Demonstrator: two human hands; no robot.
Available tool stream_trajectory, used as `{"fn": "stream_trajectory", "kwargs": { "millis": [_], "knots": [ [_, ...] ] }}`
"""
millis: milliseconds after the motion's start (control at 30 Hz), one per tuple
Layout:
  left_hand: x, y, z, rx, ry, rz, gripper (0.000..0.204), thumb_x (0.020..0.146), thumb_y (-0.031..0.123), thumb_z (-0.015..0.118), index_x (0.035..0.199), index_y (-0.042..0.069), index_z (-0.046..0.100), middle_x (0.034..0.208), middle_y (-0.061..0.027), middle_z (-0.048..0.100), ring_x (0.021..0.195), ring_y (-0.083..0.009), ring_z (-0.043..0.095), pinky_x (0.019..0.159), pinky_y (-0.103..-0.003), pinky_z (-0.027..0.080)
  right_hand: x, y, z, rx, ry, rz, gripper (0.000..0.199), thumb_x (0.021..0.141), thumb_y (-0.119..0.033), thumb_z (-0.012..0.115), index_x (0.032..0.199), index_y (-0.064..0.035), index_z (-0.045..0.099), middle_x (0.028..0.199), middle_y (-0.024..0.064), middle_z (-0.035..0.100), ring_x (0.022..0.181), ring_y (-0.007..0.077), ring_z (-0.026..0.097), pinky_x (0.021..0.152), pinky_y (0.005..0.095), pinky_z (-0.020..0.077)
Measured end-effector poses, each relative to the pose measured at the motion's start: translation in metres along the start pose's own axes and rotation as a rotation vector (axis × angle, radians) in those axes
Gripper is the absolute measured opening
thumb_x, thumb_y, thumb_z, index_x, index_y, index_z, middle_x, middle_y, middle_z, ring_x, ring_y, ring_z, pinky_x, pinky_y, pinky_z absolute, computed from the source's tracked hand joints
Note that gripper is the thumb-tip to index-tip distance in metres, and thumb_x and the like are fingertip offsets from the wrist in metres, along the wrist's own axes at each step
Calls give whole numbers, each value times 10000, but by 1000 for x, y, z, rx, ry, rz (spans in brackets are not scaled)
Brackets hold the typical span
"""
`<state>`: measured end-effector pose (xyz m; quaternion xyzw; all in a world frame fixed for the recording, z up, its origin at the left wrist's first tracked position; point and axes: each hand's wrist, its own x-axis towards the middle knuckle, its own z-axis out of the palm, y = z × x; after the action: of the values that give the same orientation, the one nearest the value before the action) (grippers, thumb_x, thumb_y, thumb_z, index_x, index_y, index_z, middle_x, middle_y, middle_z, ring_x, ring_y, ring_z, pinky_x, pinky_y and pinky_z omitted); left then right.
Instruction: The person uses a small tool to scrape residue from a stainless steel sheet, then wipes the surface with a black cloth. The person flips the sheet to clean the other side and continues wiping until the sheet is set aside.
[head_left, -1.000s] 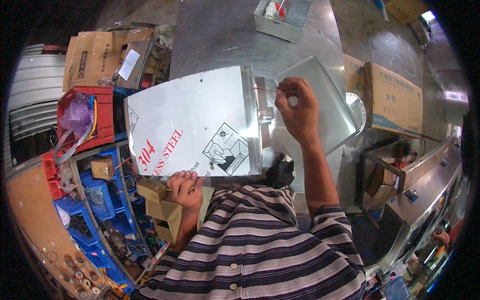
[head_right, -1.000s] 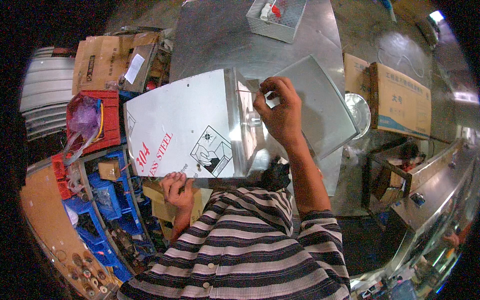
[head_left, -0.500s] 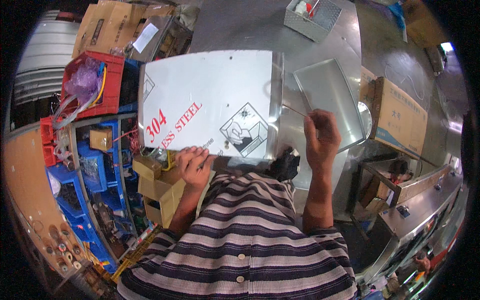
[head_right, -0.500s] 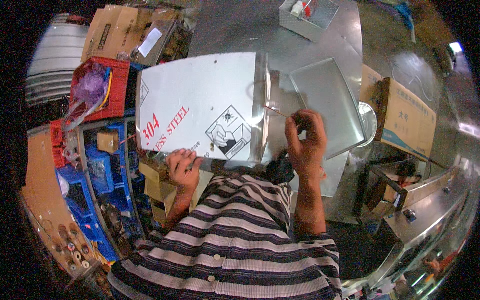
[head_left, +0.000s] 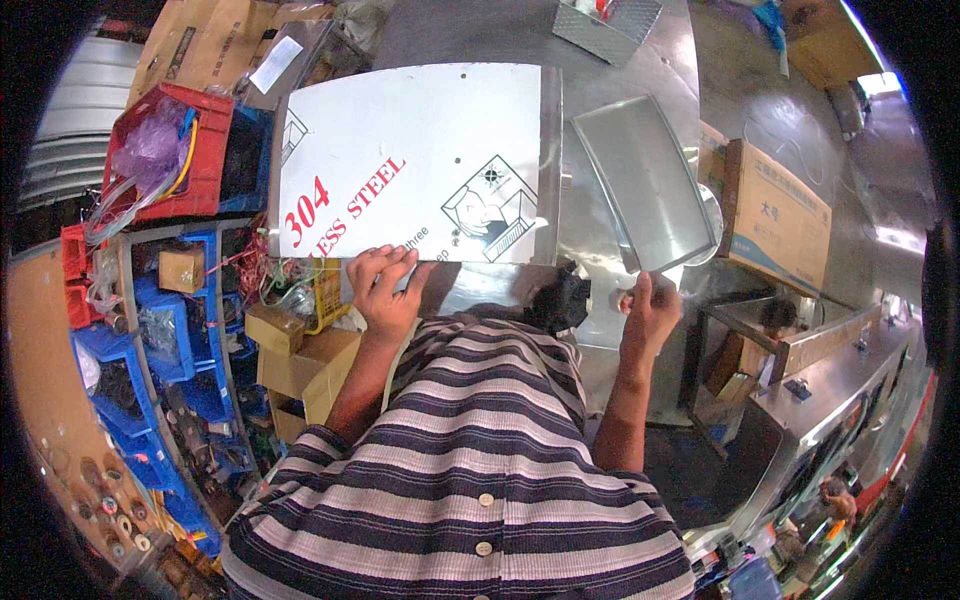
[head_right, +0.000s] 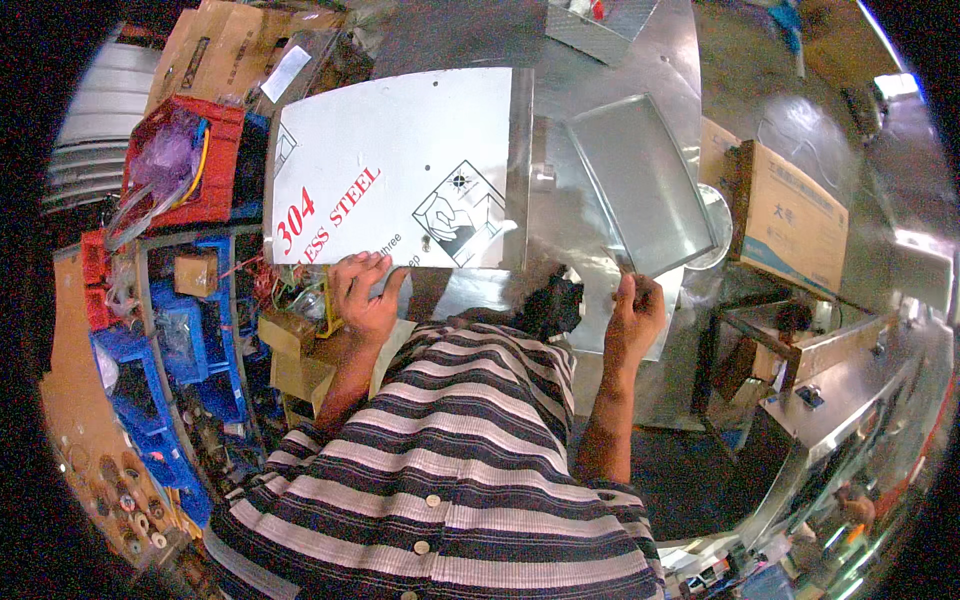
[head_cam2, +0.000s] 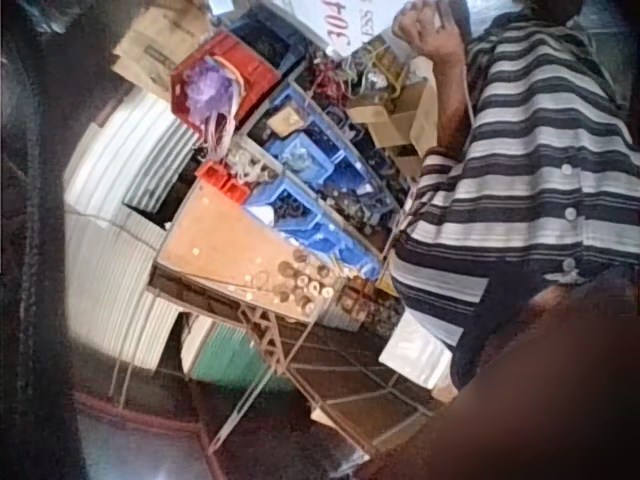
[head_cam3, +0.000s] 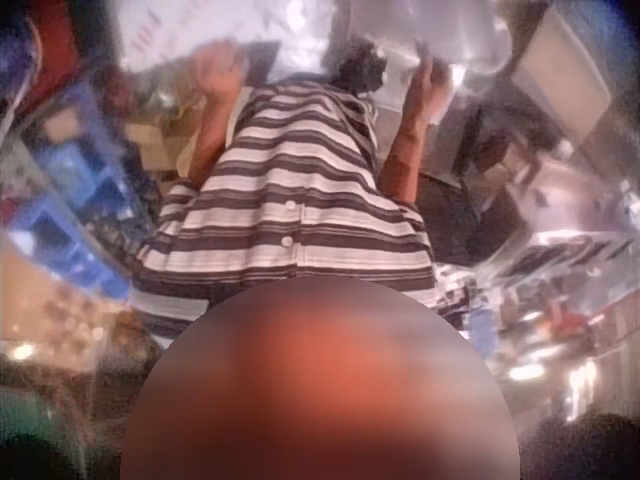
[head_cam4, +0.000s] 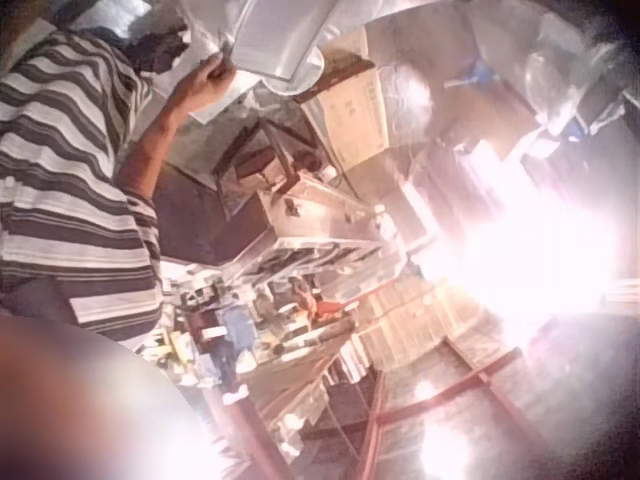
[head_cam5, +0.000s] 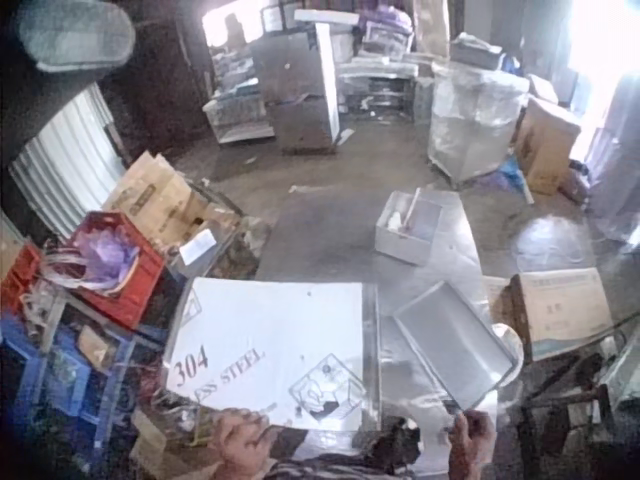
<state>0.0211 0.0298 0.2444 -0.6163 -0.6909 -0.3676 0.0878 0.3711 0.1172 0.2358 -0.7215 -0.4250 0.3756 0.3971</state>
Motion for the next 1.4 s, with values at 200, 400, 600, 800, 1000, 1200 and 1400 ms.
{"fn": "stream_trajectory", "kwargs": {
  "millis": [200,400,600,800,1000,1200,1400],
  "knots": [
    [2,-3,-3,-26,-22,19,329,734,159,932,1024,104,788,1025,-14,689,1046,-232,628,924,-401,487,-21,75,-33,-46,165,-43,254,990,-207,712,994,46,695,862,80,704,737,135,621,680,289,517],
    [5,-2,-7,-27,-36,37,311,739,139,926,1014,109,784,1008,-13,678,1049,-226,635,934,-397,476,-30,101,-44,-98,204,3,298,988,-234,717,1004,63,696,857,98,709,733,152,643,670,299,520],
    [2,-6,-2,7,-47,56,290,759,116,908,1022,110,785,1022,-22,690,1055,-238,641,943,-404,483,-21,162,-57,-185,312,-20,223,940,-163,739,1025,43,736,895,132,748,779,187,672,754,346,549],
    [2,-13,0,-21,-22,92,275,788,117,893,1045,105,796,1033,-29,717,1065,-237,640,951,-408,481,-23,155,-47,-302,362,-6,222,919,-175,749,987,36,735,908,164,746,808,235,716,786,359,567],
    [3,-17,-2,-31,-49,122,280,784,124,896,1044,106,794,1042,-27,690,1077,-234,632,937,-398,482,-24,142,-36,-421,386,-82,269,935,-213,738,1082,12,739,955,169,739,799,271,719,755,386,562],
    [6,-10,-3,-50,-46,120,286,789,121,890,1056,96,790,1049,-28,676,1066,-236,630,937,-407,477,-57,139,13,-443,-10,-248,227,966,-220,702,1051,-9,717,916,211,702,786,390,687,737,463,540],
    [9,-14,-7,-61,-64,158,251,814,138,865,1045,83,781,1045,-28,680,1059,-230,628,937,-415,470,-76,116,75,-439,-75,-92,348,934,-285,731,1061,34,676,990,248,683,935,451,656,844,510,515]
  ]
}}
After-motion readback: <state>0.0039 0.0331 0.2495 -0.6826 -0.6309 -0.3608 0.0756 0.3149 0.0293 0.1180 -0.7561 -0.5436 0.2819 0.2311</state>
